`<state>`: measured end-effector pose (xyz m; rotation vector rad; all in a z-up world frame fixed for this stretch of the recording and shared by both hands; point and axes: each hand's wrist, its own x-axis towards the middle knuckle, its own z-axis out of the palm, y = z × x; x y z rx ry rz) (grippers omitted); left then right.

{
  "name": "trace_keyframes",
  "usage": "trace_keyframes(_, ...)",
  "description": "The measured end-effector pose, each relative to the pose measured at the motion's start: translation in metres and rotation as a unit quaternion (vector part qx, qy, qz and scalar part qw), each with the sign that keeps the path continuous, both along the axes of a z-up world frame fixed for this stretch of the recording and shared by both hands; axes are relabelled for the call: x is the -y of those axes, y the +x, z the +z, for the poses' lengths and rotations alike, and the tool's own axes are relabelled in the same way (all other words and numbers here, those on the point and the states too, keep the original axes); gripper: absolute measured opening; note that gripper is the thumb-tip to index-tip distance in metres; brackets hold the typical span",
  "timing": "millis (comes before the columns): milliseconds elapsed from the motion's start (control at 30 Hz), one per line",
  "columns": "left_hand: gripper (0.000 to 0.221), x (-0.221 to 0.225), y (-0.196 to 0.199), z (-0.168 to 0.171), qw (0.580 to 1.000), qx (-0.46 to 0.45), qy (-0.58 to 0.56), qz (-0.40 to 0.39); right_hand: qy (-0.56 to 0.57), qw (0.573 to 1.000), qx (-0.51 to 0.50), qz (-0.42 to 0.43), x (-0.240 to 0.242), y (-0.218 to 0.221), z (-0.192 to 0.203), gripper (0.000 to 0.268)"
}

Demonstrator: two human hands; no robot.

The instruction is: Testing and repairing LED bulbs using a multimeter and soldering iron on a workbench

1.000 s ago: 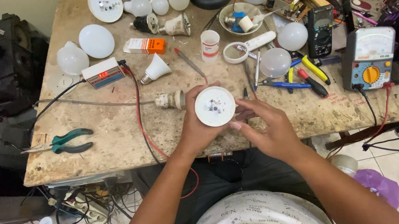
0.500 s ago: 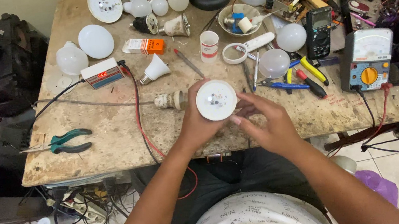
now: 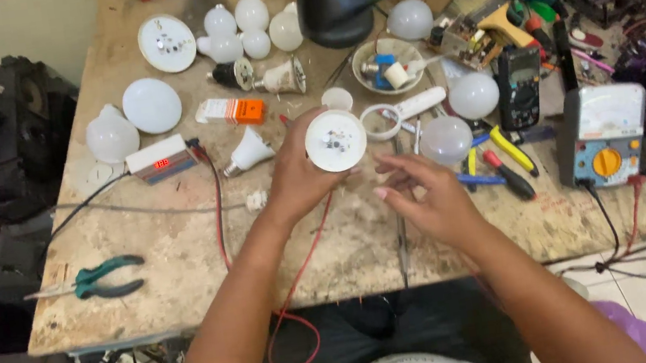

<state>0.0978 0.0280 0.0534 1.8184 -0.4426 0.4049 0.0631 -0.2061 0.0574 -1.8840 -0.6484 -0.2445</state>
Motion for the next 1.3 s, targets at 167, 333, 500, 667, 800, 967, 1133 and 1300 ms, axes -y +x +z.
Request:
trace_keyframes(167,0.087,-0.002,0.025,0.024,0.998,-0.048,0.015,0.045,-0.041,0.998,-0.051,0.012,0.007,0.009,0.008,0.042)
trace_keyframes(333,0.091,-0.006,0.044,0.039,0.995,-0.066,0.040,0.068,-0.101,0.994,-0.002,0.035,0.022,0.023,0.008,0.042)
trace_keyframes(500,0.090,-0.014,0.061,0.026,0.988,-0.021,0.065,0.140,-0.176,0.983,-0.005,0.046,0.032,0.027,0.038,0.040)
trace_keyframes(667,0.087,-0.025,0.062,0.015,0.979,-0.015,0.066,0.194,-0.319,0.947,0.032,0.007,0.058,0.068,0.078,0.039)
trace_keyframes(800,0.087,-0.027,0.064,0.006,0.979,0.032,0.051,0.196,-0.312,0.949,0.004,-0.050,0.061,0.146,0.110,0.029)
trace_keyframes(967,0.083,-0.027,0.066,0.003,0.979,0.058,0.049,0.189,-0.383,0.918,0.023,-0.095,0.058,0.298,0.066,0.026)
trace_keyframes(1133,0.087,-0.030,0.069,-0.002,0.966,0.077,0.052,0.242,-0.478,0.872,-0.055,-0.090,0.036,0.413,-0.006,0.019)
trace_keyframes(1300,0.089,-0.030,0.064,0.011,0.972,-0.023,0.026,0.234,-0.429,0.888,-0.130,-0.100,0.025,0.431,0.005,0.051)
